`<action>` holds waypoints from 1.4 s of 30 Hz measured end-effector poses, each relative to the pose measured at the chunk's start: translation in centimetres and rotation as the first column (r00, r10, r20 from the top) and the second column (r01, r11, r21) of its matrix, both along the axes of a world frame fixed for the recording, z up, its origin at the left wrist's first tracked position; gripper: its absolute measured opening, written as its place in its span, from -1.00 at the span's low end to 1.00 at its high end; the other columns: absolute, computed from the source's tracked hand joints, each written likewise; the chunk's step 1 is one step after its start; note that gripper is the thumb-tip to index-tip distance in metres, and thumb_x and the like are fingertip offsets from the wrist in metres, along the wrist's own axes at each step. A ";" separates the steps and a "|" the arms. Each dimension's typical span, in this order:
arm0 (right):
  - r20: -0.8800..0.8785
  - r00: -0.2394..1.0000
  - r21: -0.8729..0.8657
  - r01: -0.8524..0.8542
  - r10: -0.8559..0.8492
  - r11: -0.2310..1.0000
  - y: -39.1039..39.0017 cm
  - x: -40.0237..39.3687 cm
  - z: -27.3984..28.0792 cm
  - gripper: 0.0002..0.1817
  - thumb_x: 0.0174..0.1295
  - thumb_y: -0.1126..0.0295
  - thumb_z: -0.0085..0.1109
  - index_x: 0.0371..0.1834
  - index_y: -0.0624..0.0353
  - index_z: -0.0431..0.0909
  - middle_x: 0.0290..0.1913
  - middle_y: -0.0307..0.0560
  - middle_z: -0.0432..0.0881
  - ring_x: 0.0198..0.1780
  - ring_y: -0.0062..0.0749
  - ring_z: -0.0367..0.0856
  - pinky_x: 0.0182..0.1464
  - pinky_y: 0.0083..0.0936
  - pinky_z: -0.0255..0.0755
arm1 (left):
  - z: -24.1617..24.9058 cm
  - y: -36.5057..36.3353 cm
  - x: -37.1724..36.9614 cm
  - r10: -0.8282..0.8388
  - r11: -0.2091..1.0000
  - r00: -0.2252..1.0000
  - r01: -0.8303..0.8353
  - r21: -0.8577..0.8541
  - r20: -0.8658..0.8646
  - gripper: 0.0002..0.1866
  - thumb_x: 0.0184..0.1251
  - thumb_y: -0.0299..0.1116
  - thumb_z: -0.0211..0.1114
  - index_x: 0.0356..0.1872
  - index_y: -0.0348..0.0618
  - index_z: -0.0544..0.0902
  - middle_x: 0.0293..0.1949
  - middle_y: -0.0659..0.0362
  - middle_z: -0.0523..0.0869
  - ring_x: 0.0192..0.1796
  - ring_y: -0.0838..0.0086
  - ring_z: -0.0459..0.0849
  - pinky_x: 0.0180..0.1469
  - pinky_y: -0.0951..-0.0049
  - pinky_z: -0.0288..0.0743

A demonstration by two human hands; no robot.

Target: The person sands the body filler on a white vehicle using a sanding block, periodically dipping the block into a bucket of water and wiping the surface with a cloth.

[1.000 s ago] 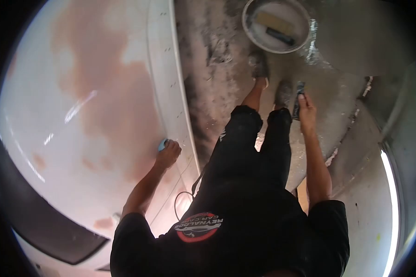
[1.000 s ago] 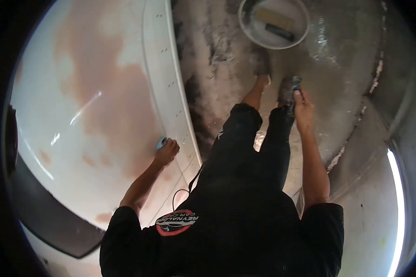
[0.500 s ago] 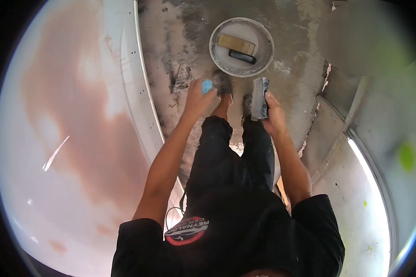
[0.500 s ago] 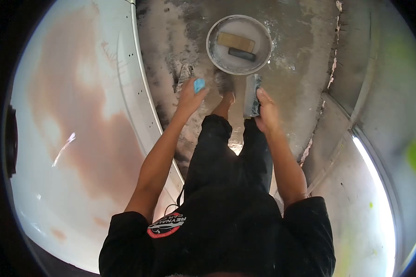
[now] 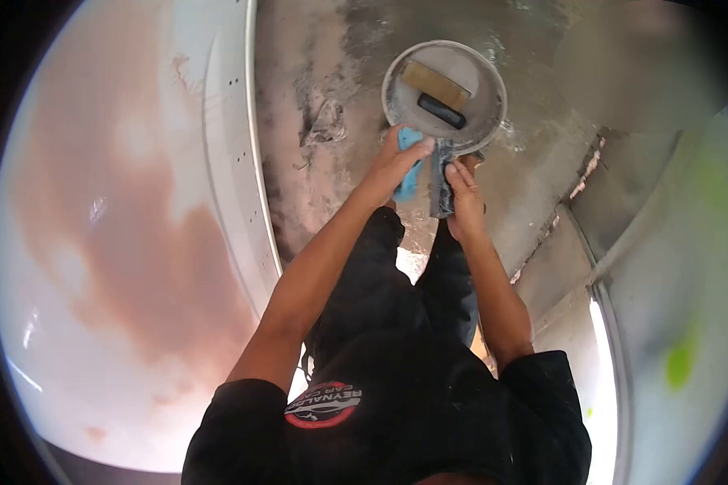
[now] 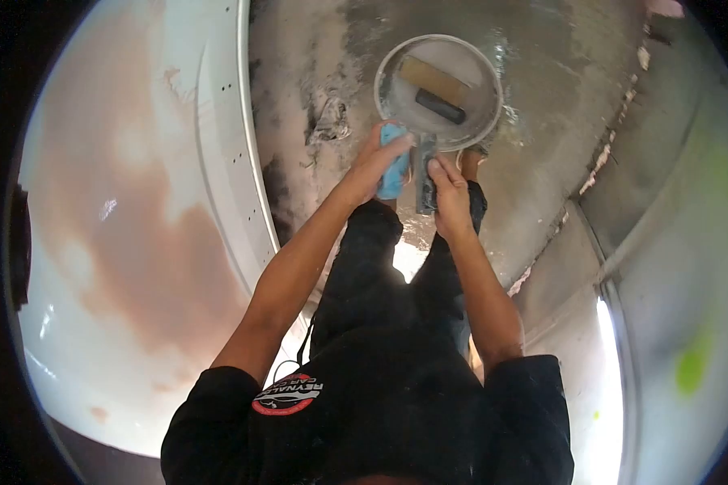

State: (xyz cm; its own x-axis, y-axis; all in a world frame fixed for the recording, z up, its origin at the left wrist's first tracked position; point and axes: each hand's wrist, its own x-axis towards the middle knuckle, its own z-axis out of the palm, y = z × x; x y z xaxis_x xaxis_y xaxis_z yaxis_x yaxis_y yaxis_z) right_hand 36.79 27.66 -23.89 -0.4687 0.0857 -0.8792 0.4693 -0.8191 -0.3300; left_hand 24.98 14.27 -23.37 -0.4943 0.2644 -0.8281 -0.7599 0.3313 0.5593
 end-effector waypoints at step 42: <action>-0.020 0.745 0.563 -0.542 0.666 0.624 16.0 -5.5 2.8 -0.48 0.41 0.30 0.20 0.35 0.38 0.54 0.23 0.12 0.67 0.23 -0.24 0.62 0.30 -0.43 0.41 | 45.8 -3.1 -36.0 -0.860 -0.493 0.239 -0.616 -0.615 0.450 0.07 0.34 0.44 0.11 0.63 -0.20 0.14 0.68 0.09 0.09 0.71 0.26 -0.03 0.66 0.09 -0.06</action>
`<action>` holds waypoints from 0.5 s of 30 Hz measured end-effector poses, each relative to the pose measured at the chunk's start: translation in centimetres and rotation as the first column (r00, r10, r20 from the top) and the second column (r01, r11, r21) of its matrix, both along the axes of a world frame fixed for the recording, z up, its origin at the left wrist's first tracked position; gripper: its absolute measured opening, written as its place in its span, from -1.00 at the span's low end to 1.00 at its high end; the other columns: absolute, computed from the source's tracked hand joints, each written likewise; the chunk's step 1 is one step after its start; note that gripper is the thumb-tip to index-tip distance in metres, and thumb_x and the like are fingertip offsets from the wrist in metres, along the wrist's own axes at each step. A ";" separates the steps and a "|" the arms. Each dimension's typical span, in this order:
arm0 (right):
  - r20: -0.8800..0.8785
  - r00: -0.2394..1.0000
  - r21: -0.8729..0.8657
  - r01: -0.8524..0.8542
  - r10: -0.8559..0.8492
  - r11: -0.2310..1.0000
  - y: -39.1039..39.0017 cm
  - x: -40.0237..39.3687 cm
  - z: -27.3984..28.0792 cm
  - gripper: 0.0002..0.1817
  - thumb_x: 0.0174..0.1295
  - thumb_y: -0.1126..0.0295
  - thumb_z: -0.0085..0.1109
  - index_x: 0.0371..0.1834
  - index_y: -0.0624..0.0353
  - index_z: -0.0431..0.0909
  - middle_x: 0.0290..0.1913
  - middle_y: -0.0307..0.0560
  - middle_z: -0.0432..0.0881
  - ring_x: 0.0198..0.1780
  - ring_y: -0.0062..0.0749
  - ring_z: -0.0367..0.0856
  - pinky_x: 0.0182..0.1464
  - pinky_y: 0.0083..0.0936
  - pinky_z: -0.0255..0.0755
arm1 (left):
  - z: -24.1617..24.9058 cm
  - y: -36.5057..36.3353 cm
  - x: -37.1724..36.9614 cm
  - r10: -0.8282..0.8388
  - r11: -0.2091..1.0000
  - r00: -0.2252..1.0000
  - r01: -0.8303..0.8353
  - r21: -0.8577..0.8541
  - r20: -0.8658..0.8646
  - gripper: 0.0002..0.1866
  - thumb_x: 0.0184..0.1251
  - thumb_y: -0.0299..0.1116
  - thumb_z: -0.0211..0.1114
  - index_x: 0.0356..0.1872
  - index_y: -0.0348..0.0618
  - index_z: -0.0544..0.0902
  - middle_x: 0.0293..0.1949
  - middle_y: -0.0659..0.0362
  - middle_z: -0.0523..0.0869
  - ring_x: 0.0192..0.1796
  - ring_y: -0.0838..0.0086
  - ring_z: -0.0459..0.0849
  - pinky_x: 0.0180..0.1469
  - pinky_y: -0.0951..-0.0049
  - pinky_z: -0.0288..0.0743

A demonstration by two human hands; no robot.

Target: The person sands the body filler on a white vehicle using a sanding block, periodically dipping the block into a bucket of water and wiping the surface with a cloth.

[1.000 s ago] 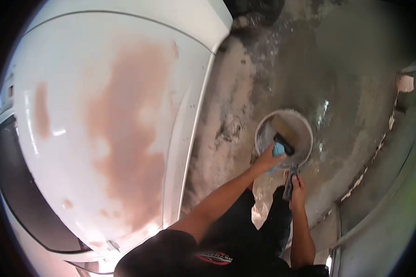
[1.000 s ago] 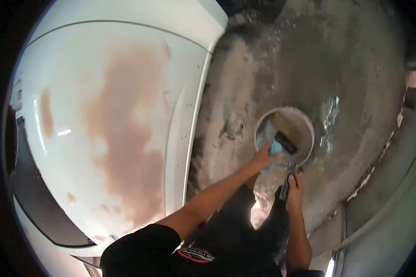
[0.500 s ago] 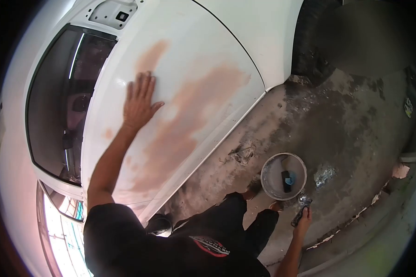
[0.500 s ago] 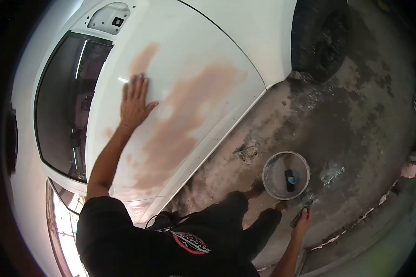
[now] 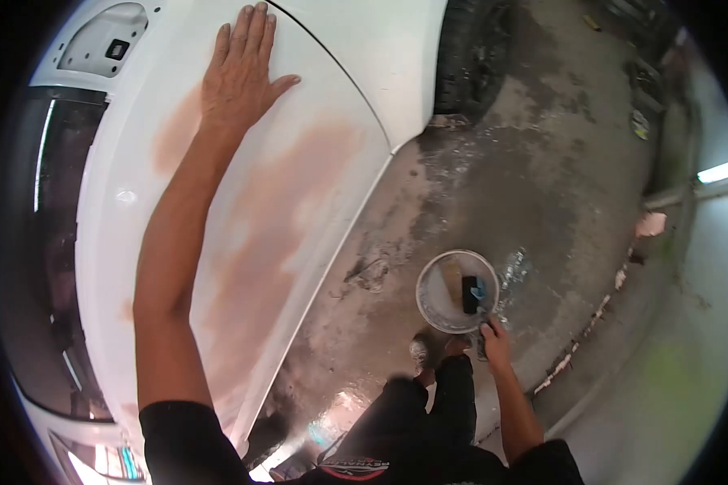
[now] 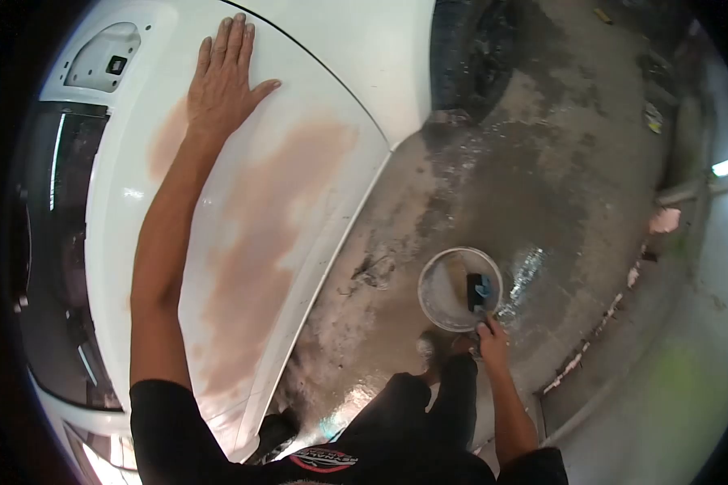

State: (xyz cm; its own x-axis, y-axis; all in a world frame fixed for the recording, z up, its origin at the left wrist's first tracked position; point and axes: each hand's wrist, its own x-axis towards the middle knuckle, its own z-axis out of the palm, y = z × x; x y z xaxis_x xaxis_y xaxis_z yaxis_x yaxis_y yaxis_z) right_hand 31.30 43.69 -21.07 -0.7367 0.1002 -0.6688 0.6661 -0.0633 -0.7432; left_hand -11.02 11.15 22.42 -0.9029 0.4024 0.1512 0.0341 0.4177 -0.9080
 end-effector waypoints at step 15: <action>-0.081 0.973 -0.178 0.199 -0.216 0.964 -4.2 2.7 13.8 -0.46 0.43 0.35 0.22 0.41 0.38 0.49 0.24 0.04 0.65 0.21 -0.38 0.60 0.30 -0.50 0.40 | -14.3 -19.6 30.7 0.089 0.984 0.660 0.056 -0.168 0.746 0.05 0.39 0.34 0.13 0.64 -0.27 0.07 0.68 0.05 0.07 0.71 0.28 -0.09 0.70 0.15 -0.32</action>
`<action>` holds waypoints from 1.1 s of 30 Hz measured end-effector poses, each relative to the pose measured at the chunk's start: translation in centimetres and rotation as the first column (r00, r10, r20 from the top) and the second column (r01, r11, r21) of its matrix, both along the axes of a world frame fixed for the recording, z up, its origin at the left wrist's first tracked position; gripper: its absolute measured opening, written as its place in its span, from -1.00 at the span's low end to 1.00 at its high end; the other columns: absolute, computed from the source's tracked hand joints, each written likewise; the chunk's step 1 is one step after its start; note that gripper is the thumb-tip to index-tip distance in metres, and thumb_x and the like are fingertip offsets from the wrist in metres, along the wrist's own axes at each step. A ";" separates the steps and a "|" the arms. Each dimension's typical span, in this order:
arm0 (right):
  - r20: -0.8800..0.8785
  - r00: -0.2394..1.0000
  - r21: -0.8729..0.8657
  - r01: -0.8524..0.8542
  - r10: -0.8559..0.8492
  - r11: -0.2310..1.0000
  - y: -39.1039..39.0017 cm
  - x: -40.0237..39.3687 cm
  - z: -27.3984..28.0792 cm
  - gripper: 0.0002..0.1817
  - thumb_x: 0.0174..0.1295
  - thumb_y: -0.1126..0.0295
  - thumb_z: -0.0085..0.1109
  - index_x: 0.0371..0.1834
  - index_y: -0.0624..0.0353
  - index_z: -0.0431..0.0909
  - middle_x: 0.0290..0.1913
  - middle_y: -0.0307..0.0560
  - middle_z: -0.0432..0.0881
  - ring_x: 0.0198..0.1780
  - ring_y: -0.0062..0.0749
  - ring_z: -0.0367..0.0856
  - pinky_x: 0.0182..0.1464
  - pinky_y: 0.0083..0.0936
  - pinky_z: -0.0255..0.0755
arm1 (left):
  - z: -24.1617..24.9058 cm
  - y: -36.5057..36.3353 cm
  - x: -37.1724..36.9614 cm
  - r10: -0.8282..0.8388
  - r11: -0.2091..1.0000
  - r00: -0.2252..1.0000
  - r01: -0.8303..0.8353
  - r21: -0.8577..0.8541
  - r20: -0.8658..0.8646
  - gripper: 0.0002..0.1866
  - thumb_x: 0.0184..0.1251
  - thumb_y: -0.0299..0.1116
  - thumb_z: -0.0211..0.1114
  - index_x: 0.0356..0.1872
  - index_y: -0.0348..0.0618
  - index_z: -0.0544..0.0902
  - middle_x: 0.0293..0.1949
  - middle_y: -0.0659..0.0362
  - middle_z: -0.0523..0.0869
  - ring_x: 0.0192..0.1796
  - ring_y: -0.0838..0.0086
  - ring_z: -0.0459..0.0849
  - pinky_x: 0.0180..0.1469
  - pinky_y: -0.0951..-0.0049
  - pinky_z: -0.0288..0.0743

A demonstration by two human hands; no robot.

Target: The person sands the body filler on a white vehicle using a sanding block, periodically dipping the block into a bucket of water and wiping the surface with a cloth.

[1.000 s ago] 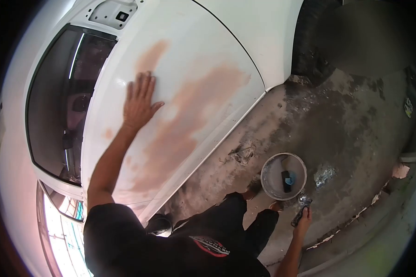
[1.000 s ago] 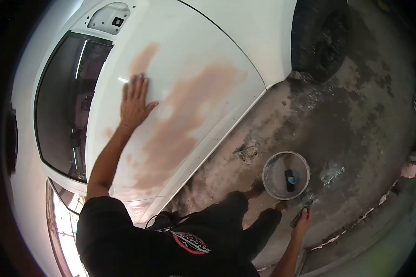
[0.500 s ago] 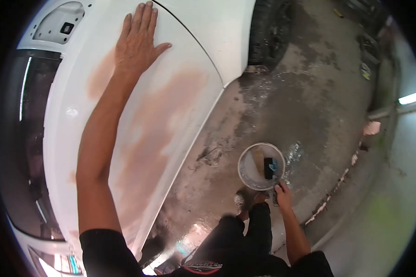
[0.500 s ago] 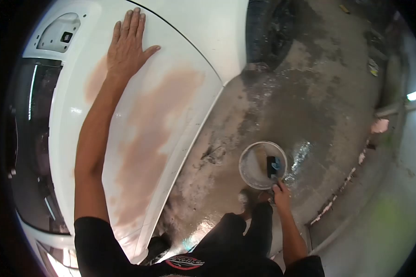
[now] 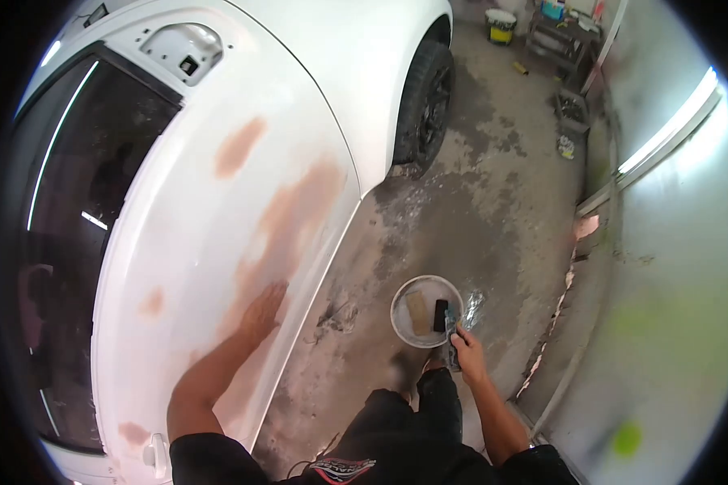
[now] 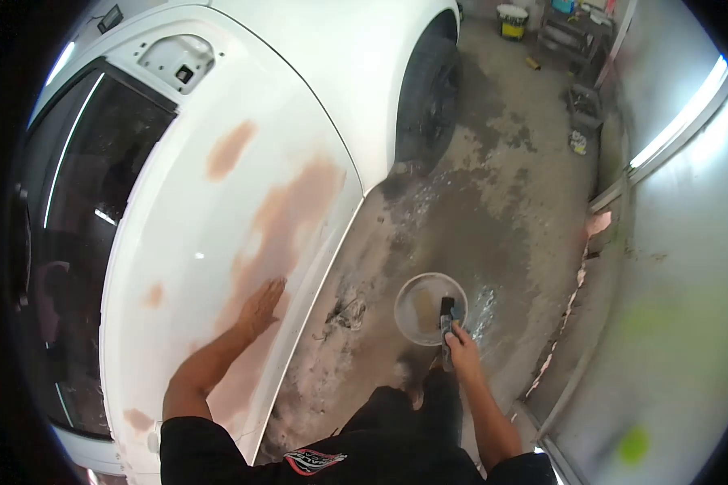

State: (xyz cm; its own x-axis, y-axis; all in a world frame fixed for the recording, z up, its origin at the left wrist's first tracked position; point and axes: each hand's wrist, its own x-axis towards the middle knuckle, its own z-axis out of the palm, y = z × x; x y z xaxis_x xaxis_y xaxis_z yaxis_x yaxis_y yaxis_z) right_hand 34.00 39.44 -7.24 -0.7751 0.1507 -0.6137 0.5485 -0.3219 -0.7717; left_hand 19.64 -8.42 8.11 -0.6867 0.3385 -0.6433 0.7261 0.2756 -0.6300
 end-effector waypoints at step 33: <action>0.294 0.279 0.071 -0.960 0.914 0.270 11.5 -16.5 -13.6 -0.47 0.30 0.24 0.36 0.29 0.23 0.59 0.05 0.00 0.73 0.10 -0.33 0.66 0.22 -0.40 0.47 | -28.9 44.0 8.3 -0.412 -0.908 -0.327 0.229 -0.351 0.851 -0.49 0.52 -0.05 0.22 0.35 -0.08 0.49 -0.11 0.15 0.71 -0.09 0.31 0.73 -0.03 0.19 0.68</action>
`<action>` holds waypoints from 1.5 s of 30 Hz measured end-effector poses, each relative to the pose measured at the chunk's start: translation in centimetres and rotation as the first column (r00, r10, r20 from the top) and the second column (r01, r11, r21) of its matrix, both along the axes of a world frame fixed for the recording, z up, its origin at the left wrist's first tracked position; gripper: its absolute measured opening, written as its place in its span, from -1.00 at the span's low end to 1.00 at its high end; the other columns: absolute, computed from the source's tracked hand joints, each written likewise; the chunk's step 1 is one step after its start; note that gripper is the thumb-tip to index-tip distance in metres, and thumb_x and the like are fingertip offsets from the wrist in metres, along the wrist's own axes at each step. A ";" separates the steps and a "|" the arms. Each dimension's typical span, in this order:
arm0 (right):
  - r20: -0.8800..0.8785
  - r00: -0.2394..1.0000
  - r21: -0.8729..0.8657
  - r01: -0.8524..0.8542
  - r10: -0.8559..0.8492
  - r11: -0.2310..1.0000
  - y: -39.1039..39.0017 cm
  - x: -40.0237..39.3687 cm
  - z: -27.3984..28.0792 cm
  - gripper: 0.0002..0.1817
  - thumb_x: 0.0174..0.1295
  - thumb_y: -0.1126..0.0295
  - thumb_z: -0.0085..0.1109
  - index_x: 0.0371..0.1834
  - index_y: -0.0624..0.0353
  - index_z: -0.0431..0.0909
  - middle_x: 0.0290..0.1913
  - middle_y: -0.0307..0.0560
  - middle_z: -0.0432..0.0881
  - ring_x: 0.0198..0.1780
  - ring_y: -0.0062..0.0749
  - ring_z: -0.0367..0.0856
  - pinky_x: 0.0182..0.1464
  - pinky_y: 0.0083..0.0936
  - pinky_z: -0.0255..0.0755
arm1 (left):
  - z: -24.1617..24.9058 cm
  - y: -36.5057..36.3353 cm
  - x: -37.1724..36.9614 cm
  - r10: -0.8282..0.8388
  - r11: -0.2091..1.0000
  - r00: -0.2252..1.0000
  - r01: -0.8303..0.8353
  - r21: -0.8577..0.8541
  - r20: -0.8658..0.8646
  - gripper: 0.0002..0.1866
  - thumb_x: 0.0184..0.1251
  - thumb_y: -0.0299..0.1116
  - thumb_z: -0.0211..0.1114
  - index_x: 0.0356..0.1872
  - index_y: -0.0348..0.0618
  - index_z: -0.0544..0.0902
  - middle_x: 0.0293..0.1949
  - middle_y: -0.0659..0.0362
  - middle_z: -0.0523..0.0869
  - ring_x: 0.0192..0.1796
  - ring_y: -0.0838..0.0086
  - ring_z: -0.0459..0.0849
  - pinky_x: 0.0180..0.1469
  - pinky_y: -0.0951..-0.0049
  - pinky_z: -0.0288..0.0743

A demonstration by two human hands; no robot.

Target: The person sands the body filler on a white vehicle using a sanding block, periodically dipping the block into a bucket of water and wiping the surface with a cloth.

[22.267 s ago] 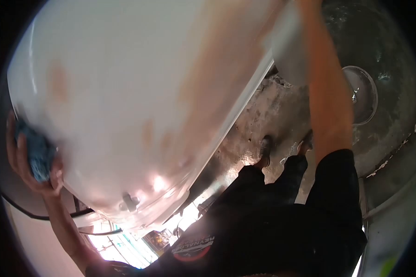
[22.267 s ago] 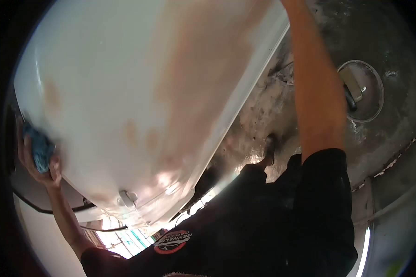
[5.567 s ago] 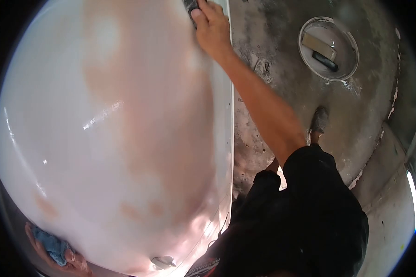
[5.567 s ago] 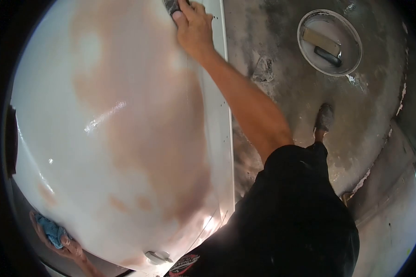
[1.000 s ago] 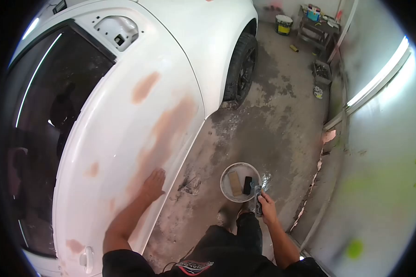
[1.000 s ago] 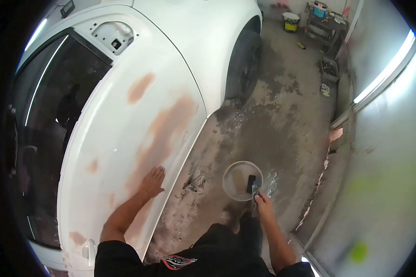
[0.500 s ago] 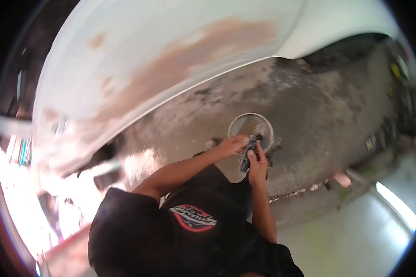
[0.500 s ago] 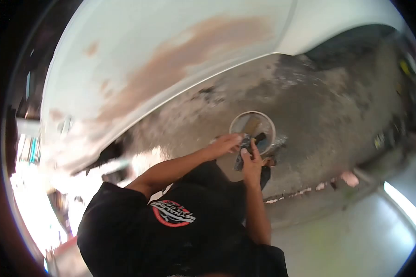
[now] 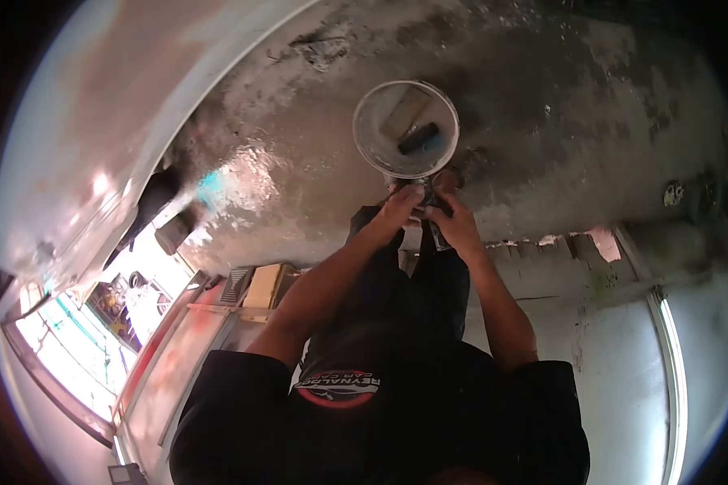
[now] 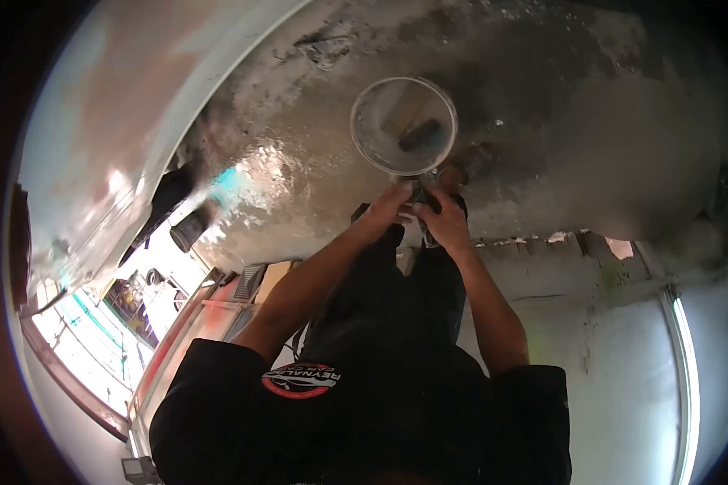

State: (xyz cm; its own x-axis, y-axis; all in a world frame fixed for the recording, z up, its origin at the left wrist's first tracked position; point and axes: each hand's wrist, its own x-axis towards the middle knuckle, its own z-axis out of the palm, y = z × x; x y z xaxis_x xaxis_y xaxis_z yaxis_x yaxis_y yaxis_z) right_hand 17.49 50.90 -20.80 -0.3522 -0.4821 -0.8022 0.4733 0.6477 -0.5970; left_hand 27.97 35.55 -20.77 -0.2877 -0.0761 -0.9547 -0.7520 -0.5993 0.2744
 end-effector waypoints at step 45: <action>0.332 0.740 -0.298 0.670 -0.584 0.680 -3.6 -8.0 1.3 -0.50 0.36 0.36 0.31 0.33 0.27 0.47 0.19 0.01 0.59 0.20 -0.28 0.58 0.23 -0.31 0.48 | 21.3 -8.9 -9.9 -0.773 0.526 0.443 0.046 -0.849 -0.454 -0.92 0.32 -0.48 0.34 -0.21 -0.20 0.68 -0.26 0.03 0.61 -0.19 0.18 0.63 -0.13 0.20 0.50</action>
